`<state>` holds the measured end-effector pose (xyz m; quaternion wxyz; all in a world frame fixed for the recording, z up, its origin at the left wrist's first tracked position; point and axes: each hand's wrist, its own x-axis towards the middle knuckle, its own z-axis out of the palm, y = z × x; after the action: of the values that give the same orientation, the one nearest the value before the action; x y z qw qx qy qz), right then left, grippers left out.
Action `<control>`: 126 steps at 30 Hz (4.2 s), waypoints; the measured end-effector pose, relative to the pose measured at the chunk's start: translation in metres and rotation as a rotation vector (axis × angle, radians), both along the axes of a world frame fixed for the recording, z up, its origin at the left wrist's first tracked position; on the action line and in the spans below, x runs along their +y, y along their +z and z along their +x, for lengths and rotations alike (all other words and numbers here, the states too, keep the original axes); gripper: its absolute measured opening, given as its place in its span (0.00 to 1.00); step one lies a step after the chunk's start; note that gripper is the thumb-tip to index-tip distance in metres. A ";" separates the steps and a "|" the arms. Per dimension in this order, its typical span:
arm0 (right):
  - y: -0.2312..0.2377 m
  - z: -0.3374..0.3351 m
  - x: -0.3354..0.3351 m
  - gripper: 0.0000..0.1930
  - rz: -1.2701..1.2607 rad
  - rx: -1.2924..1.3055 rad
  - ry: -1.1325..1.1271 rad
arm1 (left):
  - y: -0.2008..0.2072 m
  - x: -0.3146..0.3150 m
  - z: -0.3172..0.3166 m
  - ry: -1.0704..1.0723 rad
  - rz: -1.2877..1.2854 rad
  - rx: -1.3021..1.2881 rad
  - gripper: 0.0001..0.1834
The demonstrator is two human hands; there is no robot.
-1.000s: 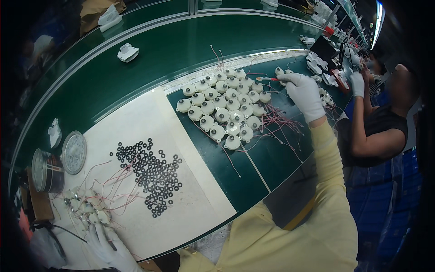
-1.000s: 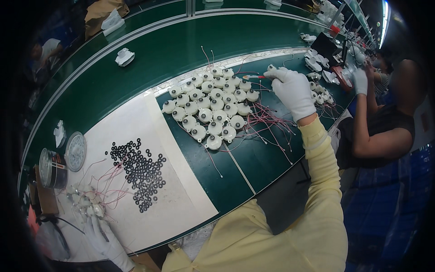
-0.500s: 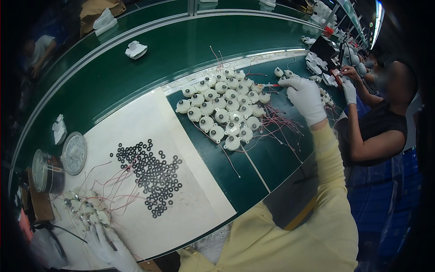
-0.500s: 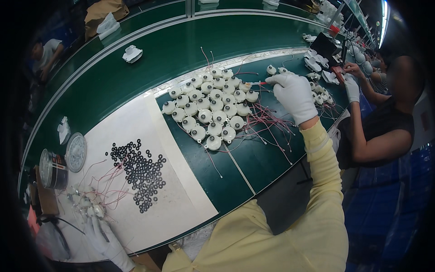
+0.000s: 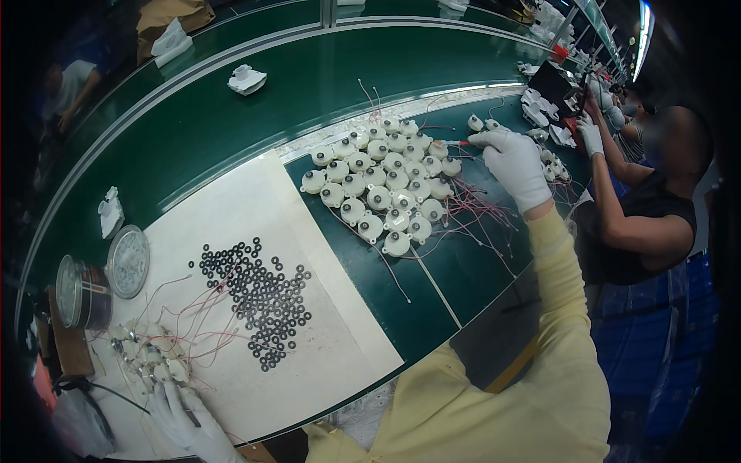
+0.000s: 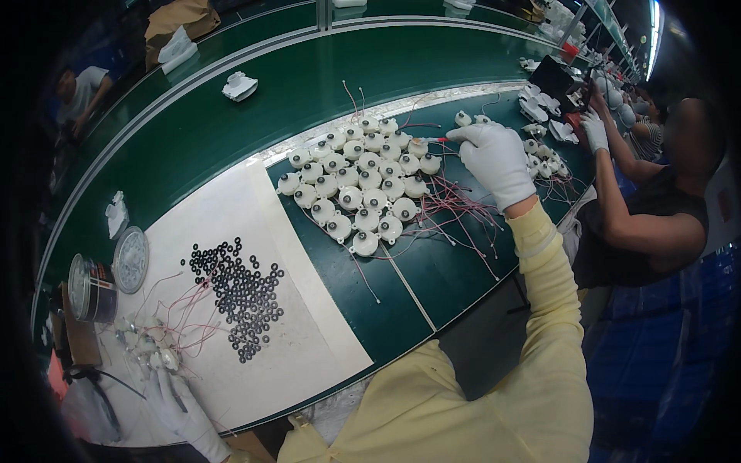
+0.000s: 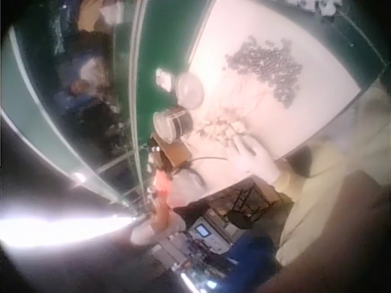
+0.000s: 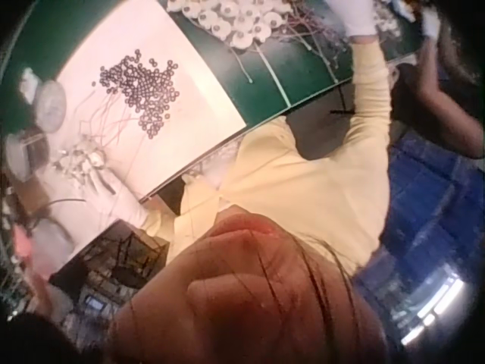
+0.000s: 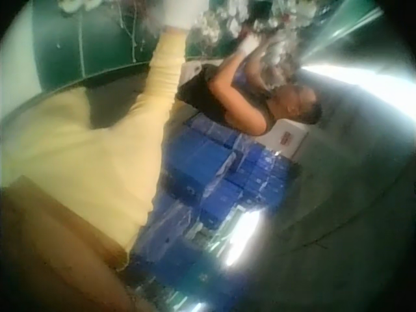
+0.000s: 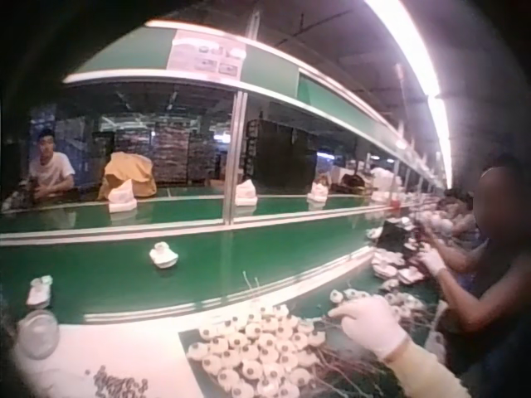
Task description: The person applies a white substance to the center of small white circular components using a red-handled brush. They dip the brush into a container of the substance and carefully coat the target area on each unit. The person handles the components one by one, placing them on a green workbench alongside a pile of black washers.
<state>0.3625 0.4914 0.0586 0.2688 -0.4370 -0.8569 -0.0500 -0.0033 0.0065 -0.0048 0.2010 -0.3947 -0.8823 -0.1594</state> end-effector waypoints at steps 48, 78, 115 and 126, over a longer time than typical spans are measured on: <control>-0.078 -0.090 -0.267 0.17 -2.603 1.482 0.808 | 0.041 0.064 0.140 -0.562 0.387 -0.356 0.27; -0.055 -0.073 -0.255 0.13 -0.921 0.461 1.289 | 0.078 0.097 -0.191 0.129 -0.390 -0.111 0.21; -0.060 -0.065 -0.238 0.17 -0.674 0.559 0.933 | 0.100 0.326 -0.015 -0.716 -0.874 -0.139 0.62; -0.071 -0.072 -0.234 0.16 -0.664 0.721 1.029 | 0.076 0.352 -0.002 -0.688 -0.975 -0.126 0.68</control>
<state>0.2910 0.2578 -0.0121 0.3779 -0.0250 -0.7821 0.4950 -0.0056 0.3584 0.0707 -0.1189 -0.6943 -0.6854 0.1847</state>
